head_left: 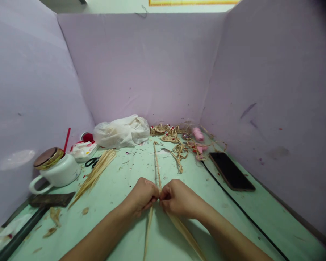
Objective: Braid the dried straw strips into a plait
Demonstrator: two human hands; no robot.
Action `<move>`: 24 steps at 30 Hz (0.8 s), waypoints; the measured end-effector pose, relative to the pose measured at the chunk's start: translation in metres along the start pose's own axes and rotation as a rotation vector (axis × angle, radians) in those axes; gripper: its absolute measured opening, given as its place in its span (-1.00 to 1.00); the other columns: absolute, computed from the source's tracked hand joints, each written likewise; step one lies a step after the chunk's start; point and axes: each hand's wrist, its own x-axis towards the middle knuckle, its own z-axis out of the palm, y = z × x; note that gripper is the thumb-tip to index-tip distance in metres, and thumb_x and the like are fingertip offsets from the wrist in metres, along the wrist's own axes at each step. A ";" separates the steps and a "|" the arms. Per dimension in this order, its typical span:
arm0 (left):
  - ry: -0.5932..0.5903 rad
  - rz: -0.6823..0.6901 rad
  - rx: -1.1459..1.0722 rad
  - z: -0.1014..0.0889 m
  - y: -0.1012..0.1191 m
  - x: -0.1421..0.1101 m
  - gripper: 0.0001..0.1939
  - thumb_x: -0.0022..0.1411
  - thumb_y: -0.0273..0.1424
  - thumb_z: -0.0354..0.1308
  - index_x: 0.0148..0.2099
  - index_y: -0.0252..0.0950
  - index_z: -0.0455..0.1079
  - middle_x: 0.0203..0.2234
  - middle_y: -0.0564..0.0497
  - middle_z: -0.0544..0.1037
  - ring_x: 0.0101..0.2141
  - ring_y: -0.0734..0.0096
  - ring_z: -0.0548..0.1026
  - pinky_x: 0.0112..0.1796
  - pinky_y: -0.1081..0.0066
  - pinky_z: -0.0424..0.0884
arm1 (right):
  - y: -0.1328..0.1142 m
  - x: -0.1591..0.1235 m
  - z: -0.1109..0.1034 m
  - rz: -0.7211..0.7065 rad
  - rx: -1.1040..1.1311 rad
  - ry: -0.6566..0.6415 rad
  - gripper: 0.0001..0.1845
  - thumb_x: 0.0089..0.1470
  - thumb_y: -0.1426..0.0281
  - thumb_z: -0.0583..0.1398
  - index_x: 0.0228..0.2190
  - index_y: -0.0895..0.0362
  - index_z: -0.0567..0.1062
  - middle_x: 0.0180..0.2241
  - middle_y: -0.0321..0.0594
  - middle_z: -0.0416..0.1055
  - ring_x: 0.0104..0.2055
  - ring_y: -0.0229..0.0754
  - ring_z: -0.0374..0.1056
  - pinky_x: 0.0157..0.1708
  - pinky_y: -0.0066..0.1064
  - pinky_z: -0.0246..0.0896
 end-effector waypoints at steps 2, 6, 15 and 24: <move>-0.029 0.003 -0.002 0.000 0.000 0.000 -0.86 -0.31 -0.56 -0.05 -0.78 -0.31 0.09 -0.92 0.18 0.04 -0.84 0.69 -0.06 -0.76 0.54 -0.20 | 0.000 -0.002 -0.008 0.011 0.119 -0.166 -0.86 -0.28 0.49 0.10 -0.66 0.24 0.47 -0.71 -0.31 0.32 -0.67 -0.39 0.14 -0.68 -0.57 -0.07; -0.083 0.008 -0.008 -0.002 -0.002 0.001 -0.91 -0.28 -0.51 -0.01 -0.72 -0.33 0.16 -0.90 0.19 0.05 -0.83 0.70 -0.06 -0.75 0.55 -0.20 | 0.003 -0.001 -0.027 0.103 0.366 -0.121 -0.83 -0.22 0.37 0.14 -0.61 0.24 0.44 -0.61 -0.21 0.38 -0.59 -0.35 0.24 -0.69 -0.60 0.01; -0.137 0.069 -0.082 -0.004 -0.009 0.004 -0.90 -0.27 -0.46 0.04 -0.70 -0.35 0.18 -0.88 0.18 0.12 -0.82 0.74 -0.06 -0.73 0.55 -0.20 | -0.002 0.009 -0.010 0.243 0.741 -0.151 -0.90 -0.23 0.45 0.10 -0.67 0.22 0.32 -0.67 -0.24 0.34 -0.63 -0.36 0.22 -0.67 -0.55 0.15; -0.155 0.054 -0.078 -0.010 -0.011 0.007 -0.92 -0.26 -0.44 0.06 -0.65 -0.36 0.23 -0.86 0.19 0.13 -0.83 0.72 -0.04 -0.77 0.56 -0.20 | 0.021 -0.012 -0.011 0.340 0.672 -0.020 -0.80 -0.21 0.36 0.15 -0.47 0.21 0.36 -0.48 -0.18 0.41 -0.53 -0.32 0.29 -0.75 -0.62 0.03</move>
